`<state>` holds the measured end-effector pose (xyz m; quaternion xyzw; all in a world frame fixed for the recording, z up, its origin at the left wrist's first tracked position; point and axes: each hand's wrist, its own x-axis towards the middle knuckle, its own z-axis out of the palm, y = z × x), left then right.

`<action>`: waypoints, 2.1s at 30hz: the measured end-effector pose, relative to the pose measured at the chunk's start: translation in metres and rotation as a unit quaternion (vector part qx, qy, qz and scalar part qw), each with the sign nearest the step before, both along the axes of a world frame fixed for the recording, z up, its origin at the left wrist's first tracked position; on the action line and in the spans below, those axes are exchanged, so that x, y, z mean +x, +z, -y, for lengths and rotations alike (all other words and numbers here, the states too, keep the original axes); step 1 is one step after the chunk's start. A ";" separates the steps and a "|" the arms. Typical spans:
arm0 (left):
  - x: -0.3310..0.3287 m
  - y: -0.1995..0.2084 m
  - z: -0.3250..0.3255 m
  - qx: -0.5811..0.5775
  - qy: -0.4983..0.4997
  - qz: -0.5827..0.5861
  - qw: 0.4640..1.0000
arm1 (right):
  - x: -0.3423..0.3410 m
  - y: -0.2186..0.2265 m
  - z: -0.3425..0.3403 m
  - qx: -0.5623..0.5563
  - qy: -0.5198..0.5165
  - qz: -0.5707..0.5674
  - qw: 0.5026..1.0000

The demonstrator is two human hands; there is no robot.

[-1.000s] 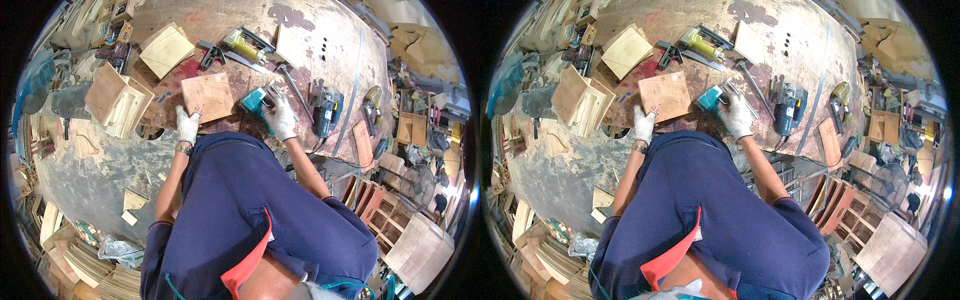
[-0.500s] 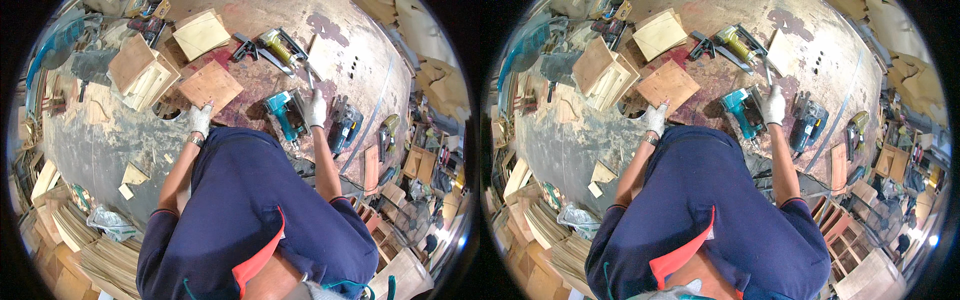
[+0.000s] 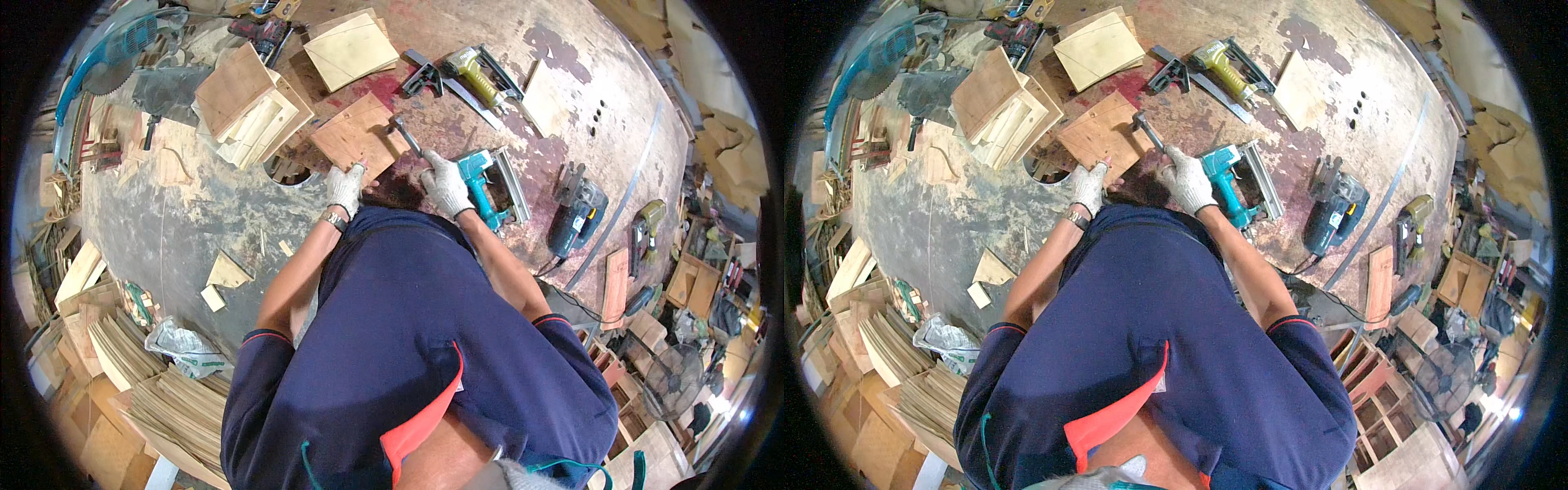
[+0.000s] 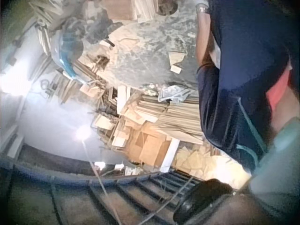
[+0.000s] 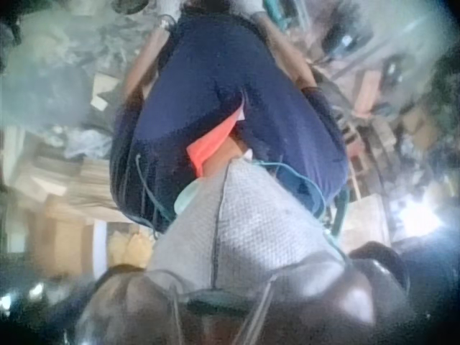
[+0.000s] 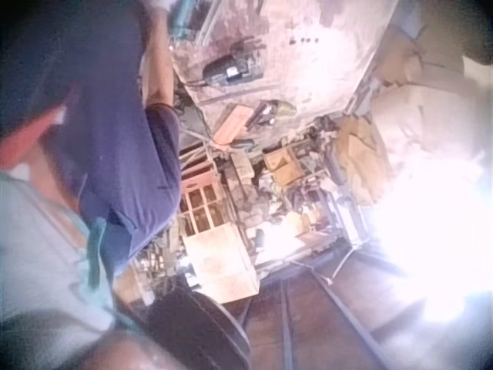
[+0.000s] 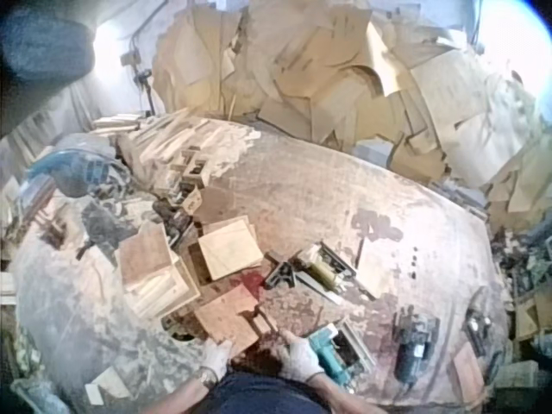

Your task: The person assembles small wooden boxes by aligning panels and securing them with a nail gun and hammer. They repeatedly pick up panels, position them, drive nails, and tap joints to ensure alignment, stacking completed units on the workbench.

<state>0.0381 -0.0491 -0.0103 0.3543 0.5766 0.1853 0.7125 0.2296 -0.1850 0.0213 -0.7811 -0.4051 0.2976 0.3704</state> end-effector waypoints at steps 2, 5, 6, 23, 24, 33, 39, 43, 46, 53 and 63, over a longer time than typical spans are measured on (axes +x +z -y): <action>-0.001 0.005 0.004 0.011 0.014 -0.004 1.000 | 0.000 0.021 -0.003 -0.005 -0.016 0.022 1.000; 0.000 -0.004 0.002 0.051 0.014 -0.050 0.997 | -0.011 0.025 -0.002 0.046 -0.054 0.037 0.997; 0.002 -0.001 0.001 0.030 0.010 -0.028 0.999 | -0.014 0.013 0.001 0.058 -0.058 0.059 0.995; -0.002 -0.019 0.001 0.154 -0.053 -0.141 0.976 | -0.016 0.035 -0.028 0.070 -0.015 0.027 0.997; 0.003 -0.009 0.003 0.171 -0.058 -0.140 0.974 | -0.017 0.024 -0.028 0.072 -0.030 0.027 0.997; 0.000 -0.023 0.000 0.086 -0.023 -0.106 0.990 | -0.024 0.009 -0.027 0.037 0.042 0.066 0.996; -0.011 -0.031 -0.011 0.120 -0.070 -0.110 0.984 | -0.021 0.025 -0.037 0.007 0.129 0.068 0.989; 0.001 -0.019 0.002 0.052 -0.014 -0.098 0.994 | -0.022 0.007 -0.032 -0.003 0.104 0.068 0.992; -0.015 -0.055 -0.009 0.173 -0.054 -0.097 0.979 | -0.022 0.019 -0.047 -0.027 0.144 0.085 0.985; -0.008 0.014 -0.017 0.292 -0.120 -0.228 0.921 | -0.009 0.025 -0.033 0.017 0.004 0.049 0.999; -0.028 0.037 -0.027 0.643 -0.354 -0.351 0.581 | 0.025 0.059 0.008 0.087 -0.091 0.144 0.982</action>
